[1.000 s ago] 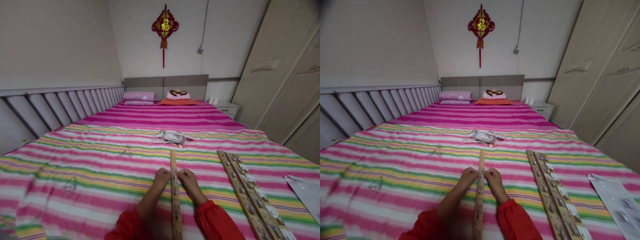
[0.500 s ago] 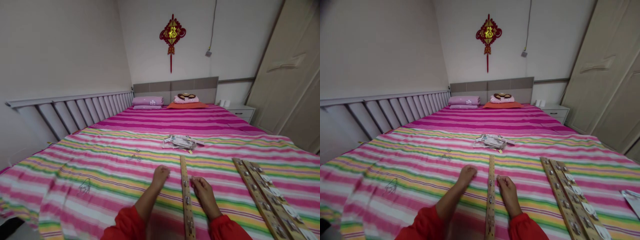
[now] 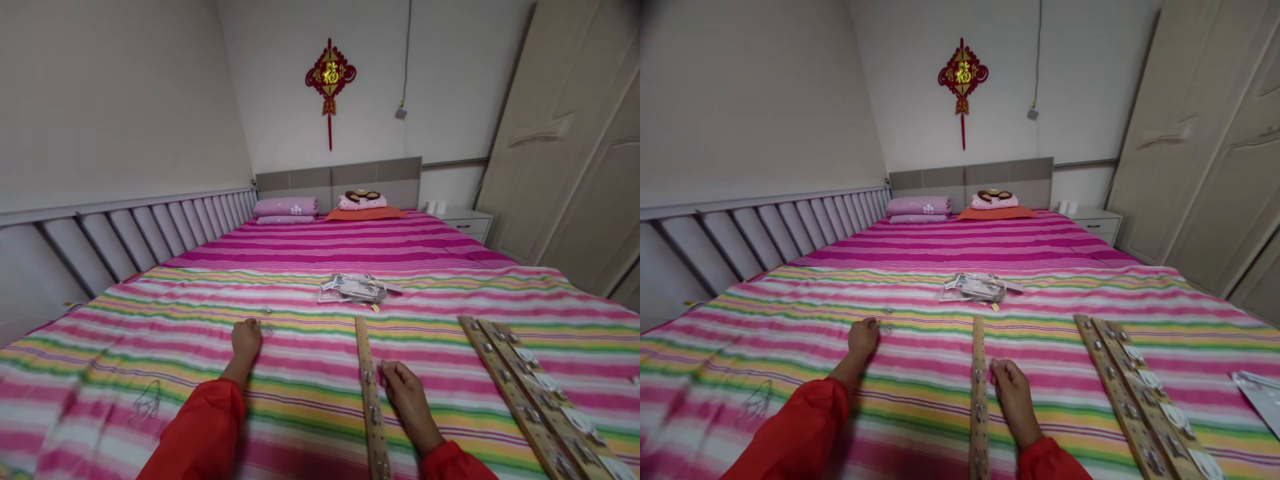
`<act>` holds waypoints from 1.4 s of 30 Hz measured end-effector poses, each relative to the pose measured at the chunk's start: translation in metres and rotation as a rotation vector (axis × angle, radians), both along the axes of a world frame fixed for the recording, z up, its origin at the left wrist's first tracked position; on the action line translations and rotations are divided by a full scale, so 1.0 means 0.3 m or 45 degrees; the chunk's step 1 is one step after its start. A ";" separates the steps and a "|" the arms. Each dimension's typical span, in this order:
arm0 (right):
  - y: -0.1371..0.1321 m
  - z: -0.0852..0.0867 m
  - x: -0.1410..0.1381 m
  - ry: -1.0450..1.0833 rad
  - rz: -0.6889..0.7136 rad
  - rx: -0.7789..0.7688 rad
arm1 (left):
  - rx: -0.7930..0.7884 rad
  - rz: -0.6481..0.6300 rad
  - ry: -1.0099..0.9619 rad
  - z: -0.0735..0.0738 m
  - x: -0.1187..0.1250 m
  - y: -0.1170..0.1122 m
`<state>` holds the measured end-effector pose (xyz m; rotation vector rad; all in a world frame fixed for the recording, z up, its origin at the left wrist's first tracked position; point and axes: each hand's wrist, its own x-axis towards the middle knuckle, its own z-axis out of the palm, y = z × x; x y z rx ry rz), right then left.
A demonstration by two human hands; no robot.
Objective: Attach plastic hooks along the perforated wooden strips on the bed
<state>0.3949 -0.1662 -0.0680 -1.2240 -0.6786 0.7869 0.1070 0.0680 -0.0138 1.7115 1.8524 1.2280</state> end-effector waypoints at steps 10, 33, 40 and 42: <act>0.000 0.005 0.000 -0.074 -0.003 0.019 | -0.032 0.106 -0.446 0.039 -0.047 -0.034; -0.088 0.125 -0.048 0.025 0.017 0.004 | -0.711 -0.481 -1.712 0.134 0.208 -0.886; -0.293 0.260 -0.221 -0.027 0.211 0.056 | -0.040 -0.635 -0.764 0.196 0.183 -0.968; -0.359 0.296 -0.275 0.061 0.303 0.064 | 0.162 -0.708 -0.530 0.214 0.174 -0.995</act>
